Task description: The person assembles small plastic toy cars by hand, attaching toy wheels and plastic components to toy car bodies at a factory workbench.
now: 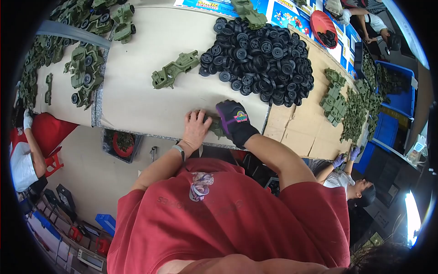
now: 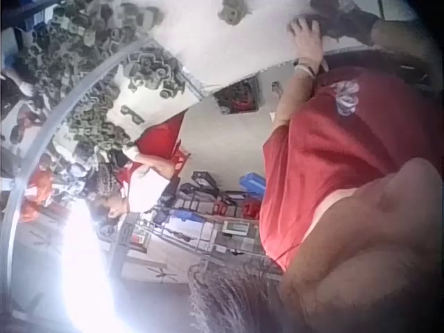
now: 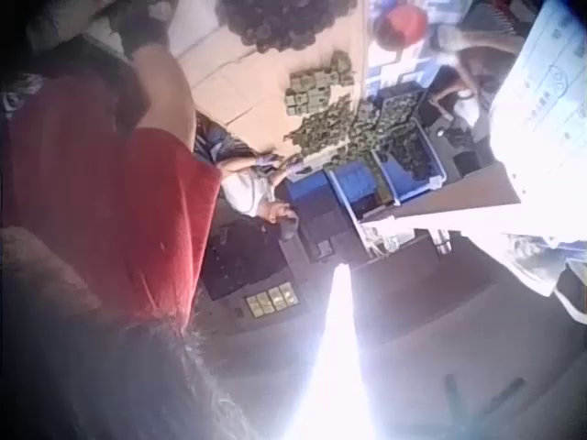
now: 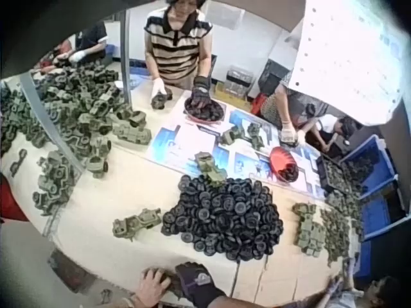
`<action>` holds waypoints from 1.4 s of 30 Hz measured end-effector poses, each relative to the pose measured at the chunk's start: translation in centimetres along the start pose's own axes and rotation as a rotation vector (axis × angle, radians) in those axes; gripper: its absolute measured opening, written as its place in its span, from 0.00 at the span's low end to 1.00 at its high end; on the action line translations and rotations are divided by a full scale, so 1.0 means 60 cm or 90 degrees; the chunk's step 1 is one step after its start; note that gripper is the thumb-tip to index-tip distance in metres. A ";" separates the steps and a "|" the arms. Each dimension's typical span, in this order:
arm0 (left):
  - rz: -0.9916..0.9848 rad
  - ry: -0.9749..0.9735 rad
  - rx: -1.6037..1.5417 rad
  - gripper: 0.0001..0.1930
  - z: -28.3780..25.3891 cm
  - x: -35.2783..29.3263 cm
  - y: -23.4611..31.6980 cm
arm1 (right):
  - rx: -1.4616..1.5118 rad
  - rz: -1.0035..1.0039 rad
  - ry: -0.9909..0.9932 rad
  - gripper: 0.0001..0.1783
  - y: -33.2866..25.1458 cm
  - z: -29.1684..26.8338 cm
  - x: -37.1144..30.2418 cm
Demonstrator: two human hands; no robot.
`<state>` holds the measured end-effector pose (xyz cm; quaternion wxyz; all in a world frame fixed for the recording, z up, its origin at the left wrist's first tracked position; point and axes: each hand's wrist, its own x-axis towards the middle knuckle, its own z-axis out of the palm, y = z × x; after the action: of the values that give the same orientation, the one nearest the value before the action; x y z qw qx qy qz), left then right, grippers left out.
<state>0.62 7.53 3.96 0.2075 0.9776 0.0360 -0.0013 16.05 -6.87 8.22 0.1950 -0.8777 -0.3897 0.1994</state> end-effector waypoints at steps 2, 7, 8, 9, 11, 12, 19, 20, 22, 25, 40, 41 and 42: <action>0.013 0.015 0.015 0.18 0.009 0.000 -0.006 | -0.050 -0.081 -0.150 0.13 -0.017 -0.037 0.017; 0.030 0.026 0.009 0.21 0.008 0.001 -0.004 | -0.007 0.052 -0.088 0.14 0.004 -0.001 0.004; 0.028 0.031 0.013 0.21 0.007 0.000 -0.005 | -0.001 0.107 -0.043 0.14 0.003 0.003 0.000; 0.026 0.028 0.004 0.22 0.004 0.000 -0.006 | -0.002 0.099 -0.038 0.14 0.003 0.006 -0.001; 0.029 0.040 0.005 0.23 0.004 0.003 -0.009 | 0.015 0.154 -0.039 0.14 0.006 0.008 0.003; 0.033 0.038 -0.006 0.24 0.004 -0.001 -0.006 | 0.011 0.143 -0.026 0.14 0.005 0.012 -0.001; 0.045 0.073 0.047 0.26 0.025 -0.009 -0.011 | -0.047 0.137 0.124 0.14 -0.020 0.011 -0.021; 0.037 0.074 0.051 0.27 0.028 -0.011 -0.013 | -0.053 0.039 0.095 0.15 -0.021 0.005 -0.012; 0.029 0.055 0.028 0.27 0.030 -0.013 -0.011 | -0.066 -0.012 0.049 0.16 -0.015 0.002 -0.015; 0.038 0.042 0.018 0.27 0.026 -0.012 -0.003 | -0.051 -0.105 -0.030 0.20 0.003 -0.002 -0.019; 0.050 0.047 0.035 0.21 0.007 -0.006 -0.009 | -0.033 -0.198 -0.150 0.16 0.011 -0.013 0.015; 0.039 0.009 0.004 0.23 0.009 -0.008 -0.004 | -0.033 -0.145 -0.153 0.16 0.025 -0.005 0.016; 0.024 -0.024 -0.023 0.26 0.005 0.005 -0.009 | -0.026 -0.163 -0.081 0.18 0.045 0.011 0.013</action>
<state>0.88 7.95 3.47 0.2258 0.9740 0.0138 -0.0153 17.86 -7.85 6.17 0.1762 -0.8101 -0.5141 0.2202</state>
